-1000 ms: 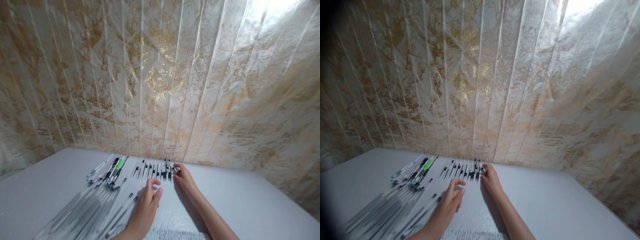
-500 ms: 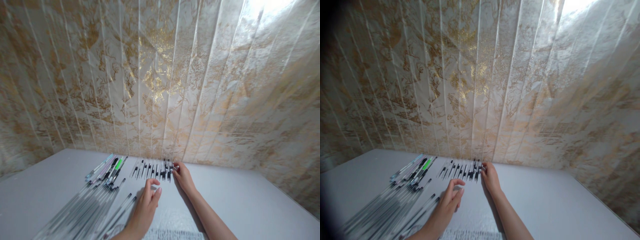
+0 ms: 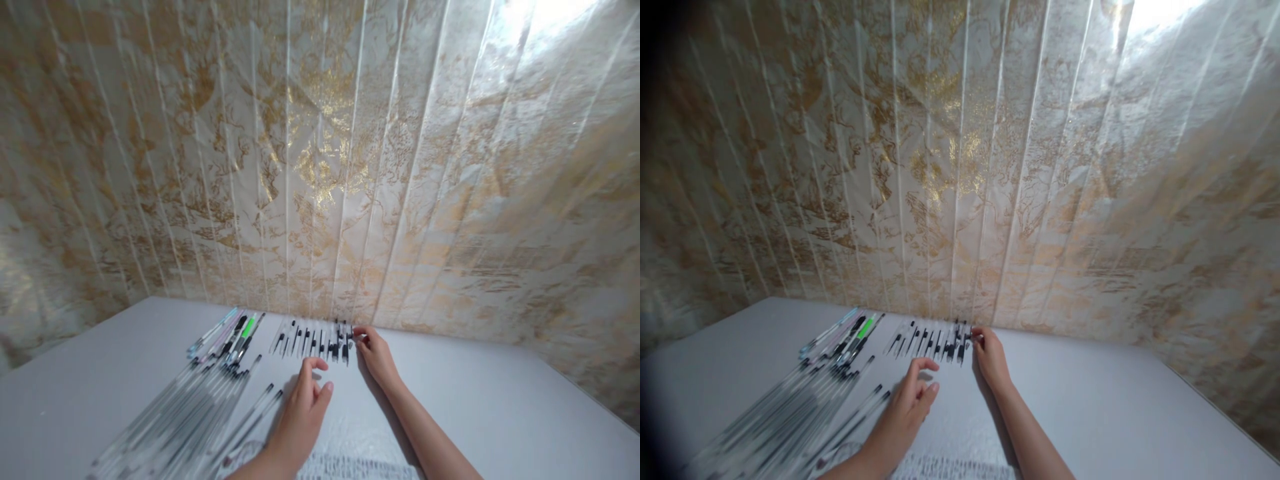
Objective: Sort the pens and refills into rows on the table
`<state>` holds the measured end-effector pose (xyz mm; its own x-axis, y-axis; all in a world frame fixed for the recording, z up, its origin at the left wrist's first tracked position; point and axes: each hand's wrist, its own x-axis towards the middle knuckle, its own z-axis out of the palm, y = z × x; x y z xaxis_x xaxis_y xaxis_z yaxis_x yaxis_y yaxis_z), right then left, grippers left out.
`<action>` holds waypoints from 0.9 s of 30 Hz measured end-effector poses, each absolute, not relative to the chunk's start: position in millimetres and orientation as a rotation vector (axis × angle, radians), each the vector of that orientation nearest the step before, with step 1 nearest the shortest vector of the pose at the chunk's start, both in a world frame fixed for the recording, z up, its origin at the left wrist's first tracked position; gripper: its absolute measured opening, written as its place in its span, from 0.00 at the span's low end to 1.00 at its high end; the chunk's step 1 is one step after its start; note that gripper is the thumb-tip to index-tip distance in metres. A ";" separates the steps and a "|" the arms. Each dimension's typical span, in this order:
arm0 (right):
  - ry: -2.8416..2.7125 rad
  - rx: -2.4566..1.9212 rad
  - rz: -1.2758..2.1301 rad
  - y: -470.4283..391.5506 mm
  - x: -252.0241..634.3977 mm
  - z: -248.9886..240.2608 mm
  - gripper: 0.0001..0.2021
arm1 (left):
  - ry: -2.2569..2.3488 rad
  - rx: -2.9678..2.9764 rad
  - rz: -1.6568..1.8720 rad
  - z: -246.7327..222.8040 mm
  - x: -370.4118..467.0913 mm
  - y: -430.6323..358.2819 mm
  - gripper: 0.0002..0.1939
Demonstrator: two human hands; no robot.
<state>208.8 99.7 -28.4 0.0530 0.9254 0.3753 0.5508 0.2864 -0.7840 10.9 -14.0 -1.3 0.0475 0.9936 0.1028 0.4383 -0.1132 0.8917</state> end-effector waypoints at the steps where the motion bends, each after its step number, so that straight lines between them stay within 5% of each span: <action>1: -1.606 -1.371 0.520 99.8 209.0 -27.9 0.14 | 1.471 1.679 1.005 -1.1 11.7 -15.7 0.12; 16: -1.351 -1.222 0.869 52.7 246.0 -12.0 0.13 | 2.185 2.095 0.579 50.3 -87.6 51.5 0.08; 21: -1.290 -1.196 0.914 33.4 255.4 -16.2 0.13 | 2.378 2.075 0.461 37.4 -109.2 61.7 0.18; 27: -1.229 -1.133 0.986 26.5 254.7 -14.9 0.14 | 2.343 2.041 0.532 46.3 -98.9 63.5 0.17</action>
<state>254.7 26.5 -14.9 0.1025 0.9771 0.1864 0.0301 0.1842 -0.9824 -98.9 63.5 46.3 -0.1619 0.9604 0.2268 0.9641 0.1050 0.2438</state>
